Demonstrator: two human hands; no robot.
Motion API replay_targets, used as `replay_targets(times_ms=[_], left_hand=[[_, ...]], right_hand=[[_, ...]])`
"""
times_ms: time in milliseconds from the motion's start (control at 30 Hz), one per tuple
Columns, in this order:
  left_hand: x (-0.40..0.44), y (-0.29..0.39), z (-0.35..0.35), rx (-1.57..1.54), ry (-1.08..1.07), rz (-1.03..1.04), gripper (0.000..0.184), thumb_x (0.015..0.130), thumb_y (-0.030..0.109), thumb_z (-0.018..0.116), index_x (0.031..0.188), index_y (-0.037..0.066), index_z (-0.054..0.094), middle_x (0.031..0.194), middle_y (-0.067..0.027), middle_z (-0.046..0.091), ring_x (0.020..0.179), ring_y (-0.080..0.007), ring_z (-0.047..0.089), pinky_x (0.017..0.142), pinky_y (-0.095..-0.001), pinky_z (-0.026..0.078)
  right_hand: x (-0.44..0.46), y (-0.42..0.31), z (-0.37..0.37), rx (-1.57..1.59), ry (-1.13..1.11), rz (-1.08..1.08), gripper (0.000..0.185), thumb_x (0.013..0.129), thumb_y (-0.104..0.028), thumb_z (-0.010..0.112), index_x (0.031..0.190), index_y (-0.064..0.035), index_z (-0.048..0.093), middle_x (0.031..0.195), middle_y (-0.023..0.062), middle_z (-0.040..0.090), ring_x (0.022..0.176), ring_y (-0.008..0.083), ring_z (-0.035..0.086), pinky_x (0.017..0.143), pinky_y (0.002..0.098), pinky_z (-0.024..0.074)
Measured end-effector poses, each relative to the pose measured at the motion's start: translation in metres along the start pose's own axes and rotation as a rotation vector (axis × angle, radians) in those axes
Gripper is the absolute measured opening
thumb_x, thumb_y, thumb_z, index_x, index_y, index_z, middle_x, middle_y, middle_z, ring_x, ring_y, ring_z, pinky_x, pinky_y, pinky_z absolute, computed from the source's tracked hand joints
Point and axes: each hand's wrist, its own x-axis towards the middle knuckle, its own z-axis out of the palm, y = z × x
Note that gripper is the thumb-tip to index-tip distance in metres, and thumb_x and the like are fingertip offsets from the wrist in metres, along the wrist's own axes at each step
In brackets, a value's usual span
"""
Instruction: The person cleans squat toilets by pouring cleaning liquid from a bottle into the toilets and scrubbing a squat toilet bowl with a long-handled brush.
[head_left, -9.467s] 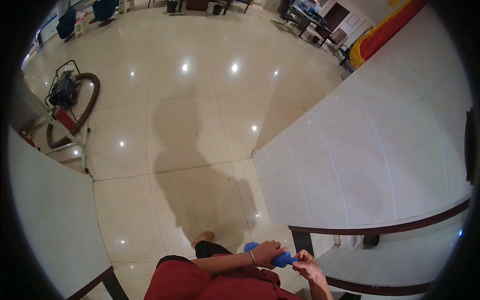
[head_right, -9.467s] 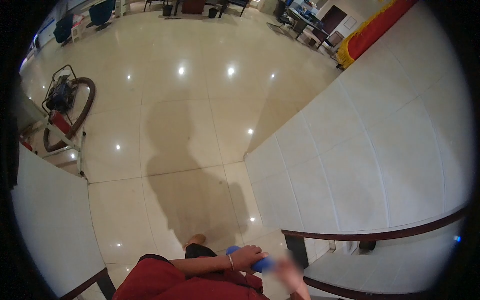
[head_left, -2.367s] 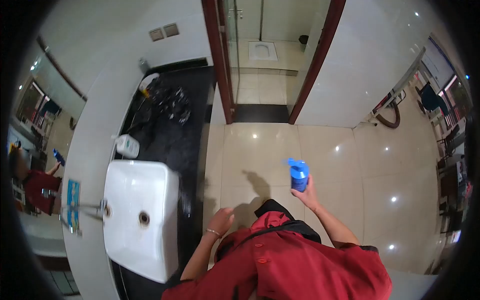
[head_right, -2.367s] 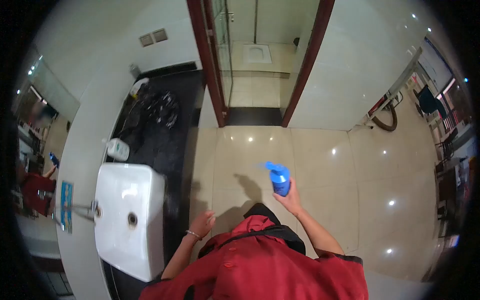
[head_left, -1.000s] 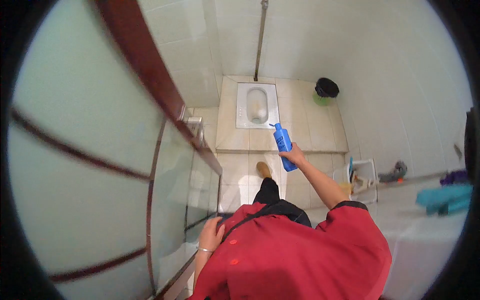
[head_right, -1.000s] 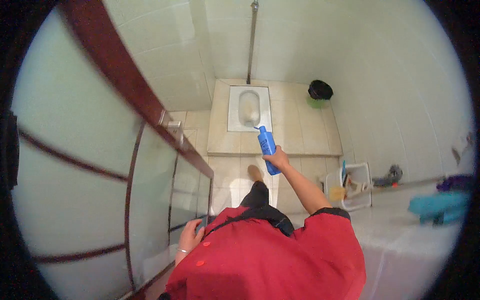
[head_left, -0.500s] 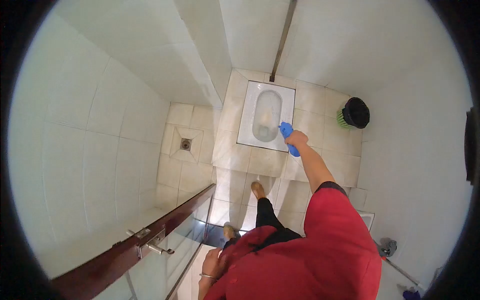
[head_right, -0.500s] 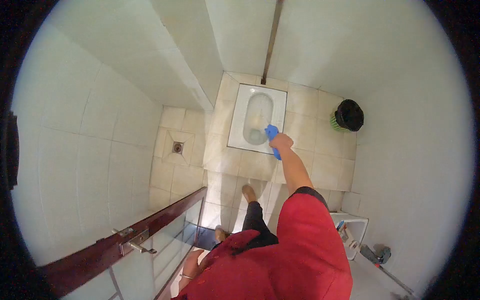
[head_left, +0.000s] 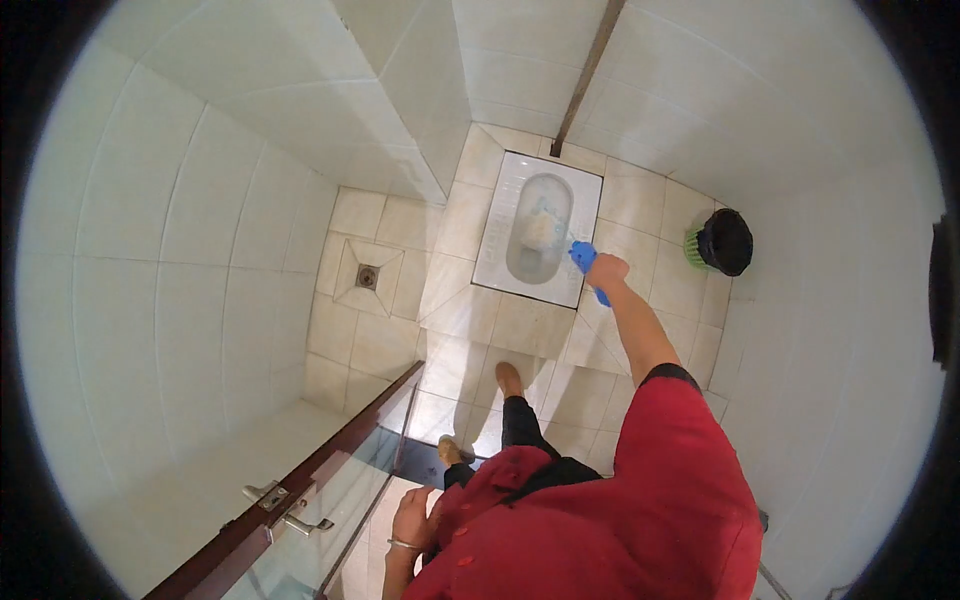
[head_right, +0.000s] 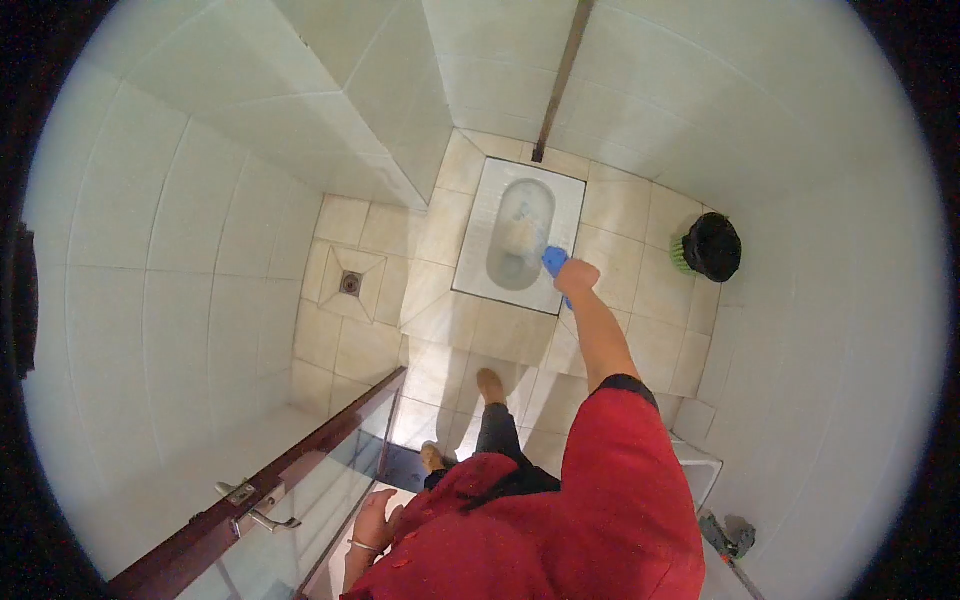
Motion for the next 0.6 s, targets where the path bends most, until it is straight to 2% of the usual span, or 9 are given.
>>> replay_targets(times_ms=[67,233,300,400,467,533,600], left_hand=[[0.002,0.001,0.001,-0.008,-0.003,0.015,0.033,0.076,0.018,0.057,0.104,0.002,0.050,0.098,-0.0191,0.054,0.092,-0.0341,0.051,0.081,-0.0382,0.042],[0.010,0.010,-0.001,-0.004,0.000,0.049,0.031,0.077,0.018,0.056,0.103,0.001,0.051,0.095,-0.0194,0.054,0.090,-0.0347,0.051,0.079,-0.0384,0.042],[0.014,0.012,-0.003,-0.003,-0.017,0.049,0.030,0.077,0.017,0.055,0.102,0.001,0.051,0.094,-0.0198,0.054,0.089,-0.0353,0.051,0.079,-0.0390,0.042],[0.019,0.018,-0.011,-0.012,-0.024,0.069,0.029,0.077,0.017,0.054,0.101,0.001,0.050,0.093,-0.0198,0.054,0.088,-0.0356,0.051,0.078,-0.0392,0.042],[0.019,0.007,-0.008,0.005,-0.009,0.074,0.030,0.078,0.017,0.054,0.102,0.000,0.050,0.095,-0.0198,0.054,0.090,-0.0355,0.050,0.080,-0.0391,0.041],[0.019,0.004,-0.010,-0.007,0.008,0.031,0.033,0.077,0.018,0.056,0.105,0.002,0.049,0.100,-0.0190,0.053,0.094,-0.0353,0.050,0.081,-0.0391,0.041],[0.016,0.008,-0.013,-0.015,-0.005,-0.003,0.034,0.078,0.019,0.054,0.105,0.000,0.049,0.099,-0.0199,0.053,0.094,-0.0346,0.049,0.083,-0.0393,0.040]], right_hand=[[0.009,0.009,-0.007,0.058,0.046,0.064,0.030,0.061,-0.024,0.062,0.088,-0.0111,0.065,0.090,0.0061,0.064,0.086,0.0213,0.061,0.067,0.0325,0.0485],[-0.020,0.023,0.015,-0.001,-0.053,0.091,0.032,0.063,-0.024,0.060,0.091,-0.0107,0.064,0.095,0.0080,0.062,0.088,0.0220,0.060,0.069,0.0342,0.0483],[-0.028,0.019,0.034,-0.091,-0.091,0.013,0.034,0.063,-0.026,0.059,0.093,-0.0099,0.063,0.096,0.0098,0.062,0.089,0.0232,0.060,0.072,0.0354,0.0479],[-0.021,0.008,0.035,-0.055,-0.104,-0.072,0.035,0.064,-0.027,0.059,0.094,-0.0085,0.062,0.096,0.0109,0.061,0.089,0.0232,0.060,0.073,0.0360,0.0474],[-0.007,0.009,0.029,-0.042,-0.036,-0.085,0.033,0.064,-0.027,0.058,0.092,-0.0091,0.063,0.094,0.0108,0.062,0.087,0.0230,0.060,0.072,0.0355,0.0479],[0.000,0.016,0.009,-0.037,0.006,-0.010,0.030,0.067,-0.025,0.059,0.093,-0.0119,0.063,0.094,0.0078,0.063,0.088,0.0225,0.060,0.072,0.0336,0.0476],[0.004,0.036,0.001,-0.026,-0.006,0.028,0.030,0.067,-0.025,0.059,0.093,-0.0122,0.063,0.095,0.0073,0.062,0.089,0.0223,0.060,0.072,0.0332,0.0476]])
